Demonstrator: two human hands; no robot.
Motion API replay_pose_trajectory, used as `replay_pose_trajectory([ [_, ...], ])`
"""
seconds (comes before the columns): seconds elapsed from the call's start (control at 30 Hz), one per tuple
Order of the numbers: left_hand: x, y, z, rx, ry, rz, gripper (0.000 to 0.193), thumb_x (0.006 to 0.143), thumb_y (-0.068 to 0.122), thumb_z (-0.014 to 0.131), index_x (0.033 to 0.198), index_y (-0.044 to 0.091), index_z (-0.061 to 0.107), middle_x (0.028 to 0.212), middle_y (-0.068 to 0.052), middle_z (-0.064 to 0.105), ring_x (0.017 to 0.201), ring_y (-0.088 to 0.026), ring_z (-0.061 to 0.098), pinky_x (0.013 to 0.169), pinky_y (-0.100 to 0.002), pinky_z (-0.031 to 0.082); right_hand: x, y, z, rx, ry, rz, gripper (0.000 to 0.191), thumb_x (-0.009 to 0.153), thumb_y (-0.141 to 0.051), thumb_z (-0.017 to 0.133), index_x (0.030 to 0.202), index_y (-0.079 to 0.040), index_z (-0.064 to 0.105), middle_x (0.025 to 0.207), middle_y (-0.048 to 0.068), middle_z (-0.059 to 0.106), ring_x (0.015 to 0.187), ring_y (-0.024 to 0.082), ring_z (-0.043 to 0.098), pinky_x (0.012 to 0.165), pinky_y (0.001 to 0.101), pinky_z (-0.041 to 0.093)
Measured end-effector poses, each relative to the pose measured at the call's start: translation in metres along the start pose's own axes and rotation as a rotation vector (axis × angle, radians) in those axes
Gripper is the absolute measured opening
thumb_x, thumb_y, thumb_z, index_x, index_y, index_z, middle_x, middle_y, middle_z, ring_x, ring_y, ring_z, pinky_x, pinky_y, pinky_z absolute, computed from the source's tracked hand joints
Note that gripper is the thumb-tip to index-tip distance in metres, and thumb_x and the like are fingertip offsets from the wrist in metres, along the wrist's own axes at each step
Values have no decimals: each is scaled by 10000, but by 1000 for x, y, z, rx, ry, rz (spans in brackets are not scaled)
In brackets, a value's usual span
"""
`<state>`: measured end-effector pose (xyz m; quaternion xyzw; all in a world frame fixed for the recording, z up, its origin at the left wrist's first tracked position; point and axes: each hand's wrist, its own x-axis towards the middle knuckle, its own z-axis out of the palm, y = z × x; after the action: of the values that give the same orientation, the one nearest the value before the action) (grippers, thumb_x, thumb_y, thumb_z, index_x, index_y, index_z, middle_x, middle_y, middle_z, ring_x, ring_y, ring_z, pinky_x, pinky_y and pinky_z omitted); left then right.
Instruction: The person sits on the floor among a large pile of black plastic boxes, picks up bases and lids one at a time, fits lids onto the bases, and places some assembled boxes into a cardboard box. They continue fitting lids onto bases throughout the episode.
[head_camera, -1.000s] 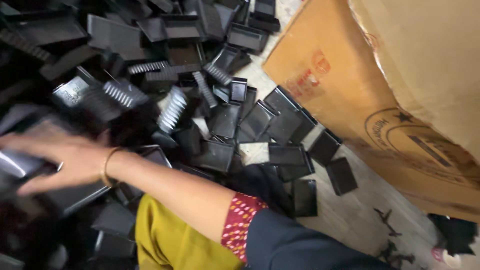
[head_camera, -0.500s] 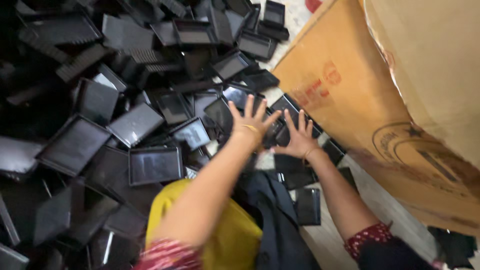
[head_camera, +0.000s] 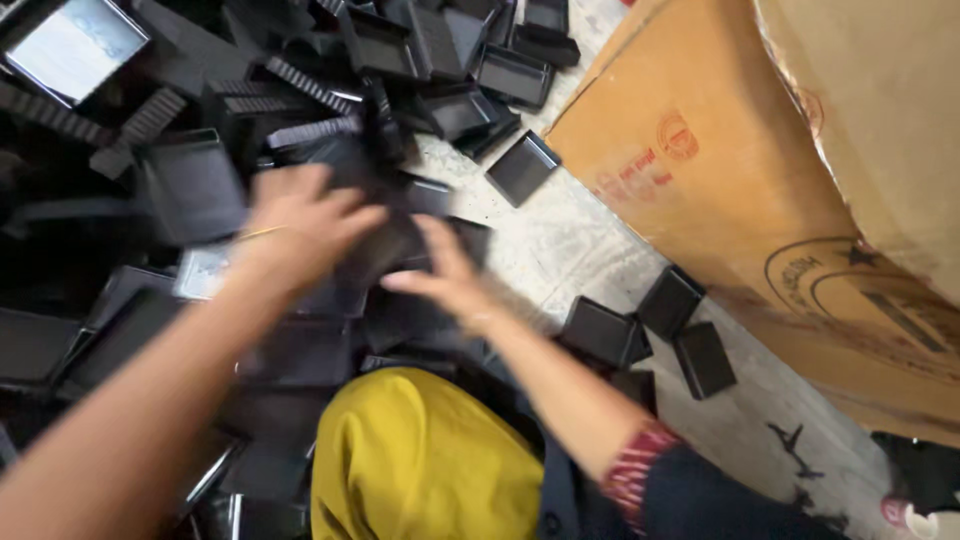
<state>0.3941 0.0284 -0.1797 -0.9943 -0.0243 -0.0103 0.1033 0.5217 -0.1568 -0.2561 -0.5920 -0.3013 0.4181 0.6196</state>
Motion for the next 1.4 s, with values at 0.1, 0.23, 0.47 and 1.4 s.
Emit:
replay_pose_trajectory([
  [0.1, -106, -35, -38, 224, -127, -136, 631, 798, 209, 625, 1413, 326, 555, 1280, 15, 602, 1225, -326, 526, 926, -427, 510, 27, -4, 81, -441, 16, -276, 1003, 691, -297, 852, 1566, -194, 373, 1659, 215, 335, 1594, 486, 55, 1286, 521, 150],
  [0.23, -192, -18, -43, 305, -500, -275, 620, 815, 205, 622, 1418, 322, 539, 1334, -8, 545, 1264, -353, 478, 939, -488, 475, 33, -33, 178, -633, 62, -517, 902, 624, -620, 809, 1434, -392, 486, 1715, 347, 116, 1549, 506, 103, 1349, 634, 145],
  [0.47, -202, 22, -70, 367, -772, -403, 602, 845, 198, 615, 1426, 314, 513, 1429, -50, 444, 1332, -400, 393, 962, -594, 414, -7, -59, 263, -743, -605, -644, 806, 815, -678, 695, 1427, -206, 467, 1417, 154, 355, 1334, 339, 296, 1121, 484, 280],
  [1.4, -49, 8, -70, 349, -911, -13, 656, 964, 653, 514, 1551, 416, 343, 1738, -60, 106, 1572, -265, 114, 1252, -590, 125, -27, -90, 88, -697, -38, -31, 784, 816, -332, 857, 1511, -189, 522, 1625, 270, 249, 1490, 387, 234, 1222, 411, 250],
])
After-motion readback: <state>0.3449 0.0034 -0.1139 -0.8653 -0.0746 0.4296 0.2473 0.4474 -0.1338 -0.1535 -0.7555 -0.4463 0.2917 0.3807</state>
